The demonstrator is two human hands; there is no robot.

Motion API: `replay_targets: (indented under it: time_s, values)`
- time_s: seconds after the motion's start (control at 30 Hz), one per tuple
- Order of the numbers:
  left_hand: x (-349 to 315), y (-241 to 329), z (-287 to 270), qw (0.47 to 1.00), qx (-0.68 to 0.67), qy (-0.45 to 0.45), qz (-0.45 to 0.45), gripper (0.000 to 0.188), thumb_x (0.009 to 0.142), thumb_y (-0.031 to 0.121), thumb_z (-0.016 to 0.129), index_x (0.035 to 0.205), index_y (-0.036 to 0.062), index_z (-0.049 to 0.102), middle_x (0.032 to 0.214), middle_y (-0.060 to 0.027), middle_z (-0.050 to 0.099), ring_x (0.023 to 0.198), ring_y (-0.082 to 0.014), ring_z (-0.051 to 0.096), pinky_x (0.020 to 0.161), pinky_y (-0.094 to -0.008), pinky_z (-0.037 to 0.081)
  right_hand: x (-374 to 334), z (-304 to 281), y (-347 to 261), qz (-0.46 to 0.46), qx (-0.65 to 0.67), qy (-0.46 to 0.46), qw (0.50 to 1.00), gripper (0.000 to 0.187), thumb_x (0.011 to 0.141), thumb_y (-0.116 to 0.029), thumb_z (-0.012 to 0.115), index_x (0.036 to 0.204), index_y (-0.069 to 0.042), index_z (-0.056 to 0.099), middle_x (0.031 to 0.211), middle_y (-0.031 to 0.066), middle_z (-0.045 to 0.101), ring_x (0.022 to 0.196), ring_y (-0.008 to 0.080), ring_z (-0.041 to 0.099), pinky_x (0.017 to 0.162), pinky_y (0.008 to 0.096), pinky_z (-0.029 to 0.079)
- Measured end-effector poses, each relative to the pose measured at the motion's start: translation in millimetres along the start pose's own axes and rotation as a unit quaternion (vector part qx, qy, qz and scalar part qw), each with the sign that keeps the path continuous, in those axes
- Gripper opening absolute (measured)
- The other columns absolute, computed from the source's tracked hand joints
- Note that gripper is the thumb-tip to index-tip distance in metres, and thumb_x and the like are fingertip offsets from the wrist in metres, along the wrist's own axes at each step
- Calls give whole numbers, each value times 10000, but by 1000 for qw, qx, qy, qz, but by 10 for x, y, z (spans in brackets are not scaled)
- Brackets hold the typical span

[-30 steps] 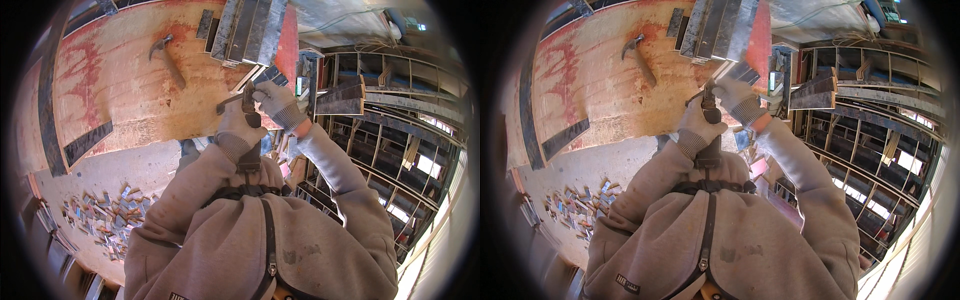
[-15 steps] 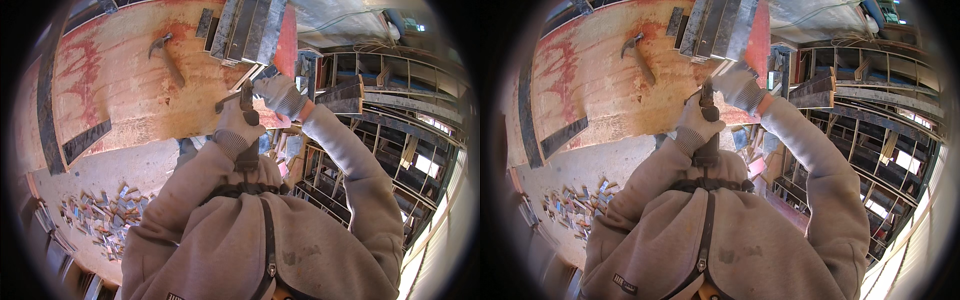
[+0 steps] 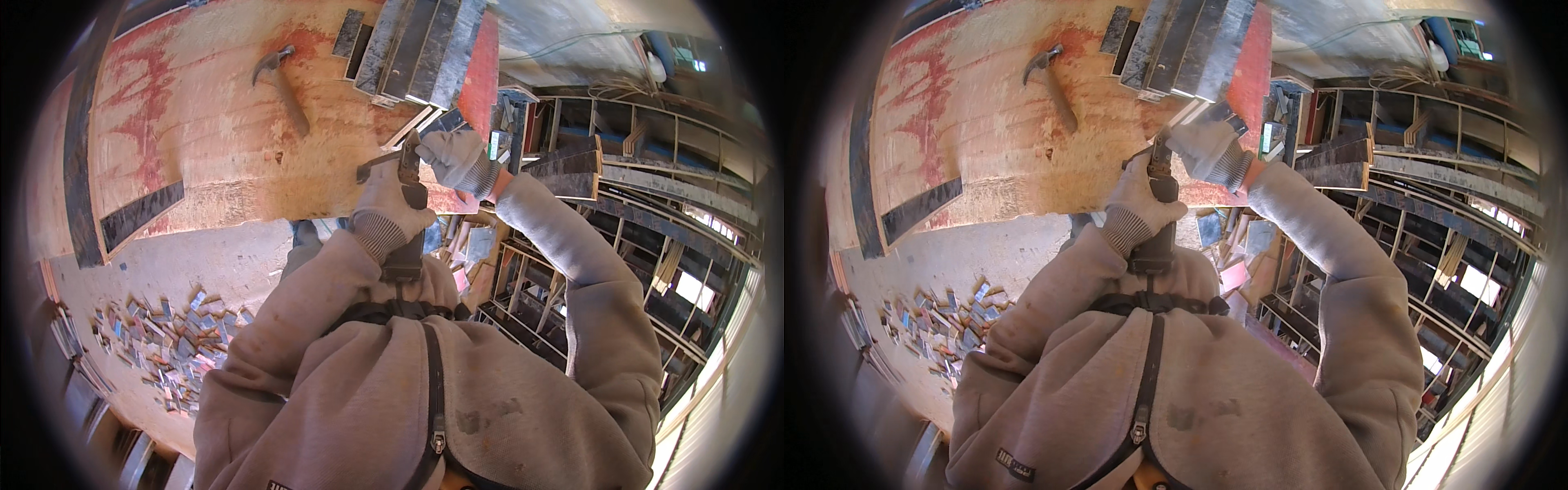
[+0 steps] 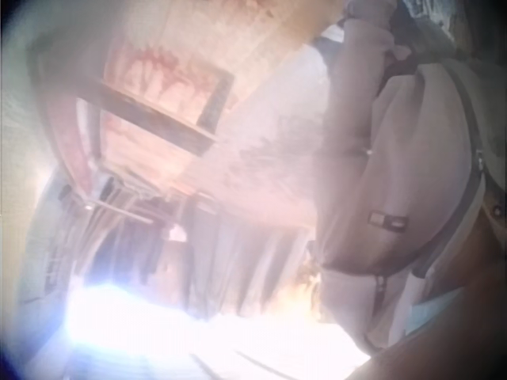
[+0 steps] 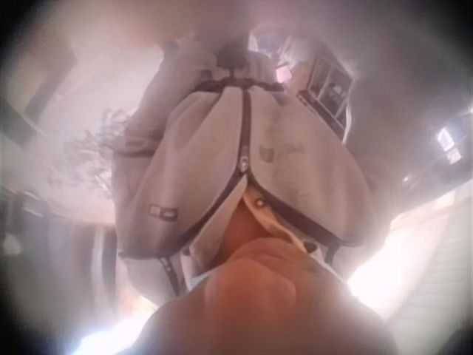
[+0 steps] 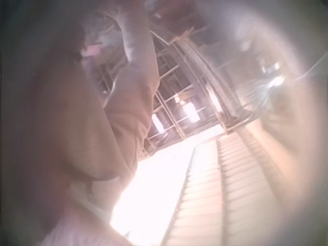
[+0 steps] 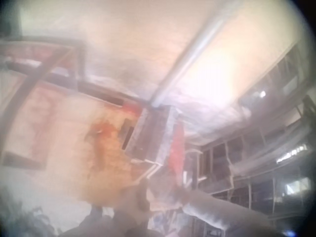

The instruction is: The person installs dark rectangular tiles onto a wooden subfloor using a pneumatic nail gun and a hammer. They pick up tiles, position them, and fasten them in place, occasionally tapping with the hammer to adjust fit.

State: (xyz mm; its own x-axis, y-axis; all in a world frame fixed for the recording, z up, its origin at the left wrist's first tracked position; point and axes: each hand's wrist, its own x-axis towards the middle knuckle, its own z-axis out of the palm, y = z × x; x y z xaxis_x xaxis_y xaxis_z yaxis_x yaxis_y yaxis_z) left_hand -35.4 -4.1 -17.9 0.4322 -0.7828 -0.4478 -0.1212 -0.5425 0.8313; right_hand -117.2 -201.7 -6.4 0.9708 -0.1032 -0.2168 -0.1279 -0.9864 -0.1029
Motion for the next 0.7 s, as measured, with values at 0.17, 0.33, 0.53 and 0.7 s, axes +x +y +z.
replay_targets:
  time_s: [0.17,0.33,0.53,0.7]
  values:
    - [-25,-15,-49,1000,6,7,-10,1032,631,316,886,1499,19,412,1345,-251,591,1264,-389,590,1083,-441,488,105,17,115,-112,-8,32,993,265,953,-234,681,785,-166,487,632,42,464,506,278,508,456,406,394]
    - [-17,-82,-130,999,-25,-23,-6,1016,633,299,879,1498,24,423,1317,-232,602,1246,-360,602,1071,-420,491,365,-50,290,-267,28,50,962,297,891,-230,710,728,-155,473,598,26,447,493,264,499,442,373,405]
    - [-52,-76,-189,1000,-13,8,2,1034,632,313,879,1518,50,414,1283,-202,637,1196,-370,636,1068,-420,497,796,-63,516,-463,30,108,879,220,652,-240,690,801,-171,543,766,-17,539,687,203,580,543,355,473]
    - [-63,-30,-164,998,10,-22,-50,1066,629,331,887,1541,71,400,1337,-204,614,1248,-372,613,1089,-420,487,854,-322,501,-476,-52,124,869,181,710,-204,680,863,-167,590,835,-5,592,838,207,615,745,367,517]
